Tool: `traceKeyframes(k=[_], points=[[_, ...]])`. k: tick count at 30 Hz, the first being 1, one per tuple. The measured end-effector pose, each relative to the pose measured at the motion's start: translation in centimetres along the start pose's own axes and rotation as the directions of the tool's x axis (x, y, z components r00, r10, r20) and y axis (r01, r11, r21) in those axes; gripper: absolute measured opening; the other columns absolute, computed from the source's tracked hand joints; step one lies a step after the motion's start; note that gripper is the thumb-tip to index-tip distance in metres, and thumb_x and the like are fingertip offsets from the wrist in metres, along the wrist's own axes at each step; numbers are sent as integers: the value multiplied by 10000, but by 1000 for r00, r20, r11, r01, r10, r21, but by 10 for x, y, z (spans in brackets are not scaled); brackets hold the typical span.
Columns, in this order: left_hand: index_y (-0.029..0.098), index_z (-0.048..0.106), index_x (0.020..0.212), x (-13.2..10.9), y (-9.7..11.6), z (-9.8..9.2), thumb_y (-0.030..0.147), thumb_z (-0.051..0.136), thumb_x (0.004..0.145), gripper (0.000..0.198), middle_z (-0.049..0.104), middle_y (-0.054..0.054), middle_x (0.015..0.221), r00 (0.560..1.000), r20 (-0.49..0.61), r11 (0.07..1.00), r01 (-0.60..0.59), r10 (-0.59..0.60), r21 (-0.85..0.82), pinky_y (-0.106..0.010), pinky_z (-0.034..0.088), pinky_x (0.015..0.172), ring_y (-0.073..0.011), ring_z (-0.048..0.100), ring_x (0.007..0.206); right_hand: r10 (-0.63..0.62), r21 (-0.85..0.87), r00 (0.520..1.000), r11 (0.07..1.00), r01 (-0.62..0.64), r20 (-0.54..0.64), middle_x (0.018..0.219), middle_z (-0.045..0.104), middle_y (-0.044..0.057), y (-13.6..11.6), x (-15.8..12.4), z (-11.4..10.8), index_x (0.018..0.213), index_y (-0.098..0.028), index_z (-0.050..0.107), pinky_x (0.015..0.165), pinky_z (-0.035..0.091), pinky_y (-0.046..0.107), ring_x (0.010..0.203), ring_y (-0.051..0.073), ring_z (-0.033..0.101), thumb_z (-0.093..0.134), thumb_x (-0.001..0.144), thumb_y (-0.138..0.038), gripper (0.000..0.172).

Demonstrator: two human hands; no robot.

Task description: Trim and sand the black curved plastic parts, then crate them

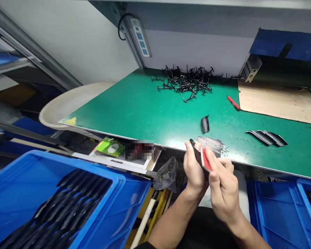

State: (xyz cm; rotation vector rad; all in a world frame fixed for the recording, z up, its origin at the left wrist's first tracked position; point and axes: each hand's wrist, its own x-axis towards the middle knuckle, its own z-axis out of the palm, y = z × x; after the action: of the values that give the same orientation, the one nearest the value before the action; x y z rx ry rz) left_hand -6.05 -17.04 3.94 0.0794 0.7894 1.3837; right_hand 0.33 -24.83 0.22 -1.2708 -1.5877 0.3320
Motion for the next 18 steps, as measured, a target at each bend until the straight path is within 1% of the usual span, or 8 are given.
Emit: traceKeyframes(k=[3, 6, 9, 10, 12, 14, 16, 18], points=[[193, 363, 673, 0, 0, 0, 523, 379, 1028, 486, 224, 77, 502, 1000, -16, 1000, 18, -18, 18, -179, 256, 415, -69, 248, 402, 19, 8, 1000, 1000, -19, 6, 1471, 528, 24, -1, 2, 1, 1561, -334, 354, 849, 420, 364, 1054, 217, 533, 363, 1101, -321, 460], [191, 367, 678, 3, 2, 0, 491, 367, 1040, 471, 287, 66, 506, 1000, -20, 999, 1, -1, 41, -178, 279, 424, -71, 307, 411, 24, 21, 1000, 999, -24, 4, 1448, 551, 24, -2, -3, -1, 1540, -345, 395, 876, 428, 379, 1055, 217, 544, 382, 1095, -329, 445], [200, 344, 667, 7, 10, -1, 513, 316, 1045, 491, 171, 87, 473, 999, 52, 999, 5, -3, -31, -201, 191, 387, -74, 170, 369, 89, 49, 993, 994, -93, 73, 1412, 584, 28, 3, -15, -12, 1505, -330, 461, 834, 471, 353, 1035, 207, 573, 370, 1095, -336, 420], [201, 345, 665, 8, 13, -1, 519, 297, 1045, 498, 125, 94, 470, 996, 86, 998, 23, -18, -55, -208, 161, 382, -75, 116, 367, 129, 61, 990, 989, -132, 55, 1400, 593, 36, 6, -19, -17, 1485, -311, 494, 827, 488, 349, 1050, 212, 584, 359, 1095, -346, 414], [199, 359, 667, 6, 18, -2, 510, 273, 1050, 501, 89, 98, 472, 986, 153, 994, 74, -62, -77, -214, 149, 389, -77, 72, 372, 216, 102, 973, 973, -208, -82, 1402, 588, 66, 14, -23, -29, 1455, -260, 541, 878, 506, 376, 1130, 244, 590, 332, 1096, -380, 432], [198, 370, 672, 2, 20, -2, 497, 250, 1055, 501, 71, 98, 474, 973, 200, 987, 139, -119, -86, -217, 154, 396, -80, 60, 374, 296, 149, 929, 952, -268, -223, 1435, 555, 87, 21, -21, -39, 1453, -226, 543, 960, 488, 420, 1213, 275, 571, 320, 1097, -397, 453], [198, 369, 674, -3, 21, -1, 486, 236, 1059, 499, 56, 98, 478, 963, 217, 979, 184, -160, -92, -217, 154, 401, -81, 54, 375, 315, 151, 916, 947, -284, -250, 1449, 542, 80, 24, -18, -44, 1452, -238, 543, 991, 471, 422, 1224, 271, 572, 350, 1095, -387, 433], [198, 366, 677, -6, 20, 0, 488, 231, 1059, 498, 49, 98, 479, 958, 223, 974, 206, -181, -95, -216, 152, 401, -81, 53, 375, 256, 104, 945, 965, -239, -206, 1435, 558, 63, 23, -16, -43, 1451, -270, 543, 963, 478, 395, 1197, 252, 579, 388, 1088, -374, 408]])
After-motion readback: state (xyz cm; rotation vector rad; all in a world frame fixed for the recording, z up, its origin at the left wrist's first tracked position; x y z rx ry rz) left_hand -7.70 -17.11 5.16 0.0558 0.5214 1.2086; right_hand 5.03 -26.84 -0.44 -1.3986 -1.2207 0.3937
